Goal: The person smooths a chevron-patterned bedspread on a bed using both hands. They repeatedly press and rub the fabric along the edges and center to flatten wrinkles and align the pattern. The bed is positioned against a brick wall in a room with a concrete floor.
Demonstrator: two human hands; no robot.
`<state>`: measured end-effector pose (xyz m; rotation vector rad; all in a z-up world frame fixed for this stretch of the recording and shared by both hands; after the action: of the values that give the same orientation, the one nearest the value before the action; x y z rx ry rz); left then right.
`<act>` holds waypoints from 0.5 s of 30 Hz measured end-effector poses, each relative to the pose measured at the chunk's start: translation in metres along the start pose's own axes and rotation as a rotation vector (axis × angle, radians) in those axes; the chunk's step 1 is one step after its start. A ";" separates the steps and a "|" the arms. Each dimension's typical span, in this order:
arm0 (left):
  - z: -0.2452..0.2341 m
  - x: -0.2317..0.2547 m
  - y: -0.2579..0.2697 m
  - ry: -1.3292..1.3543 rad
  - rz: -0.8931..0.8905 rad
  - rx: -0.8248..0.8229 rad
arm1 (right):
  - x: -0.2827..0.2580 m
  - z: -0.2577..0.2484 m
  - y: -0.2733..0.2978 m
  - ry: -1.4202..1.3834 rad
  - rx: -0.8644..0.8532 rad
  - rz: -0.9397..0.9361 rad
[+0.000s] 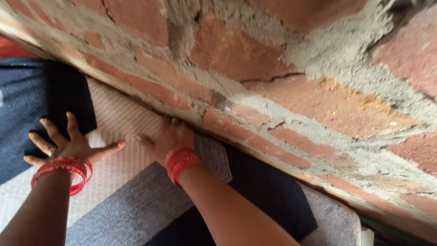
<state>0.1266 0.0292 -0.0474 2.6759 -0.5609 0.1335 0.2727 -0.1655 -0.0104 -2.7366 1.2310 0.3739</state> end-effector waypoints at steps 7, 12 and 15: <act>-0.002 0.000 0.009 0.007 -0.004 -0.009 | 0.037 -0.008 0.059 -0.033 0.138 -0.155; -0.002 0.000 0.001 -0.003 -0.034 -0.003 | 0.045 -0.035 0.077 0.167 0.200 -0.022; 0.002 -0.001 0.001 -0.011 -0.028 0.014 | 0.055 -0.028 0.061 0.025 -0.077 0.103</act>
<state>0.1254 0.0273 -0.0491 2.6987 -0.5273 0.1160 0.2670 -0.2514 0.0008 -2.7562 1.3969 0.4074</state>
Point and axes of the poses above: each hand's wrist, its own y-axis away from the middle knuckle, its own z-axis out of the palm, x = y × z, the point moved 6 cm from there along -y, towards the middle knuckle, and after that the axes turned 2 degrees about -x, right-handed, at the moved point
